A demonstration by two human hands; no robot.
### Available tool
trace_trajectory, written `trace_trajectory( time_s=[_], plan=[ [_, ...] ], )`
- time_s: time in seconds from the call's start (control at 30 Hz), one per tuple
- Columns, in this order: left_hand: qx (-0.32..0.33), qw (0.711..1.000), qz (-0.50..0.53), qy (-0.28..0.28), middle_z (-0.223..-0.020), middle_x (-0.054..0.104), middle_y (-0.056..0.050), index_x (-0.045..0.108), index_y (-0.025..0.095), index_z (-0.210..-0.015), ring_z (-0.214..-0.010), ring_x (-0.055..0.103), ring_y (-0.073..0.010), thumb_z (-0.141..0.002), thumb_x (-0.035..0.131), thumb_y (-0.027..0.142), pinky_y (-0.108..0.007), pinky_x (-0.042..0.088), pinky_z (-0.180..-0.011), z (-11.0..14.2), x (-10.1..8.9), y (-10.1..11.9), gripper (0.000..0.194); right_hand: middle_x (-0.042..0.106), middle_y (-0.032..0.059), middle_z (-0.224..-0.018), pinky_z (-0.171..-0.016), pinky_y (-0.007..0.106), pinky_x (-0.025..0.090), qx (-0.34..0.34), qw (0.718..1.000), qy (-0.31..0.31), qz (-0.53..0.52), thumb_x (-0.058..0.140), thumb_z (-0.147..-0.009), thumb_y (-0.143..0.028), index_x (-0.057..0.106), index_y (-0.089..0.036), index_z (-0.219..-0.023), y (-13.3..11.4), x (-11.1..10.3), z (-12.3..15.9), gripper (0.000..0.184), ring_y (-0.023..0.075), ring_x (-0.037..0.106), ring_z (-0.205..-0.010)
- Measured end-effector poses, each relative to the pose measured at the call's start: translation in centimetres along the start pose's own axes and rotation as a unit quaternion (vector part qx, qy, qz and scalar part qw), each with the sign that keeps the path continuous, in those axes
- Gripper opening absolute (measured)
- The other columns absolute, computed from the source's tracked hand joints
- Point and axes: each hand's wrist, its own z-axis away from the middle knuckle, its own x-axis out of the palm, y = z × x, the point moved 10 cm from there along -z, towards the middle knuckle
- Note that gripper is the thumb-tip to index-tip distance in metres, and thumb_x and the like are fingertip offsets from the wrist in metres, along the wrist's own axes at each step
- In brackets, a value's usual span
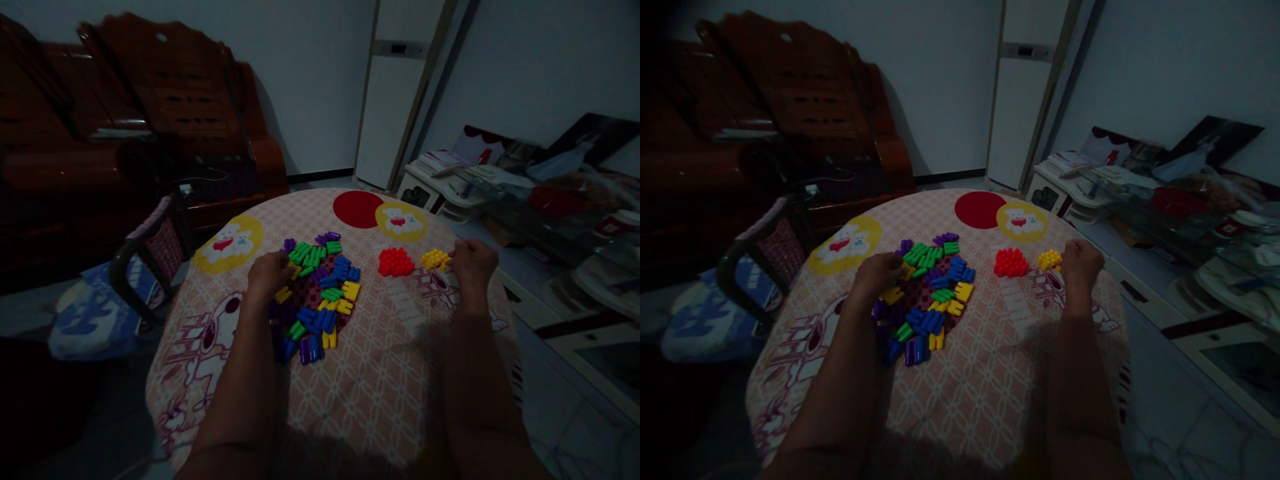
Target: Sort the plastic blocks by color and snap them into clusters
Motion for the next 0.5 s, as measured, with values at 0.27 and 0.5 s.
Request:
trace_trajectory(
  time_s=[0.27, 0.5],
  plan=[
    [0.015, 0.974, 0.225, 0.037, -0.079, 0.073, -0.005, 0.076, 0.019, -0.100, -0.075, 0.068, -0.0238, -0.068, 0.067, 0.030, -0.031, 0.050, -0.067, 0.7, -0.6, 3.7, 0.035, 0.070, 0.0035, -0.072, -0.052, 0.026, 0.051, -0.029, 0.949, -0.204, -0.237, 0.061, -0.080, -0.037, 0.074, -0.016, -0.093, -11.6, 6.4, 7.3, 0.027, 0.0164, 0.064, -0.059],
    [-0.006, 0.796, 0.594, -0.115, -0.069, 0.064, 0.002, 0.064, 0.019, -0.094, -0.059, 0.063, -0.0139, -0.064, 0.078, 0.039, -0.025, 0.053, -0.057, 3.8, 4.0, 11.5, 0.038, 0.069, -0.0007, -0.081, -0.067, 0.026, 0.055, -0.123, 0.856, -0.367, -0.344, 0.070, -0.081, -0.036, 0.072, -0.023, -0.116, -19.2, 9.7, 14.9, 0.038, 0.0149, 0.067, -0.071]
  ],
)
